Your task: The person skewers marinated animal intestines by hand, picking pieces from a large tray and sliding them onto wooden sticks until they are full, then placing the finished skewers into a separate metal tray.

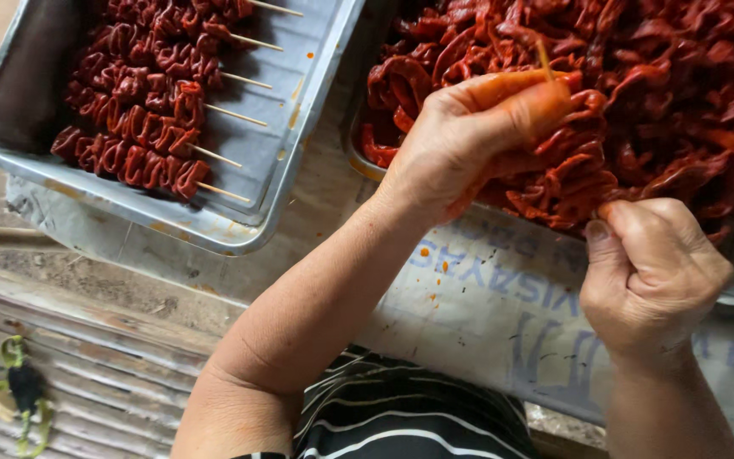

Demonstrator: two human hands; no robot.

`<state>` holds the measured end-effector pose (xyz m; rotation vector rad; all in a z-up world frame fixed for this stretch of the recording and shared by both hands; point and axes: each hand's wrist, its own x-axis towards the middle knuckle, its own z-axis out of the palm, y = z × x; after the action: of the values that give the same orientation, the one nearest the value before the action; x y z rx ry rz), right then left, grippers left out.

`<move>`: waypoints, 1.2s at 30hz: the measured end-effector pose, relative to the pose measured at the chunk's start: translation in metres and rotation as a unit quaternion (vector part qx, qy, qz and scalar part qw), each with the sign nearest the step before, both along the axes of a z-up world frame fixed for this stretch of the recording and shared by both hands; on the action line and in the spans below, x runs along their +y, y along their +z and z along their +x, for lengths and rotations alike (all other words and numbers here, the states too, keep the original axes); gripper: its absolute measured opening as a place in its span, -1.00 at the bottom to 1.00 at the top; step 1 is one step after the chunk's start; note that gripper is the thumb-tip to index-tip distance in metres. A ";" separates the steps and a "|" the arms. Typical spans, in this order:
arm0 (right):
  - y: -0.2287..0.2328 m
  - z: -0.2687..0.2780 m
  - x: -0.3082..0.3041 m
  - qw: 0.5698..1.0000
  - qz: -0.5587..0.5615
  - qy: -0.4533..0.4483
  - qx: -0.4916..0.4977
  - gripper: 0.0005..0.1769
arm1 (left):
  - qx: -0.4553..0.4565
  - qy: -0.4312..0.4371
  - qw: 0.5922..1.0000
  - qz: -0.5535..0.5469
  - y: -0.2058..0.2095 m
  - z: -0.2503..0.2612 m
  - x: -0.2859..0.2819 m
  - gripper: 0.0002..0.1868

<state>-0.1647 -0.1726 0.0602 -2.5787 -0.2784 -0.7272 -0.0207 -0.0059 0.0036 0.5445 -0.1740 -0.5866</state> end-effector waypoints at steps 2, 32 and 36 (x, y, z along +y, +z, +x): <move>0.000 0.002 -0.003 1.000 0.000 -0.012 -0.002 -0.90 | -0.059 0.043 0.997 0.036 0.000 -0.001 -0.006 -0.54; -0.006 -0.001 -0.012 0.999 -0.041 -0.004 -0.005 -0.90 | -0.281 0.088 0.911 0.290 0.000 0.003 -0.001 -0.83; -0.006 -0.005 -0.016 0.998 -0.065 -0.004 -0.007 -0.87 | -0.390 0.286 0.789 0.379 0.003 0.005 0.009 -0.82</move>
<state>-0.1699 -0.1882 0.0544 -2.6994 -0.3292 -0.7538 -0.0161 0.0029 0.0070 1.5574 -0.5420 0.2431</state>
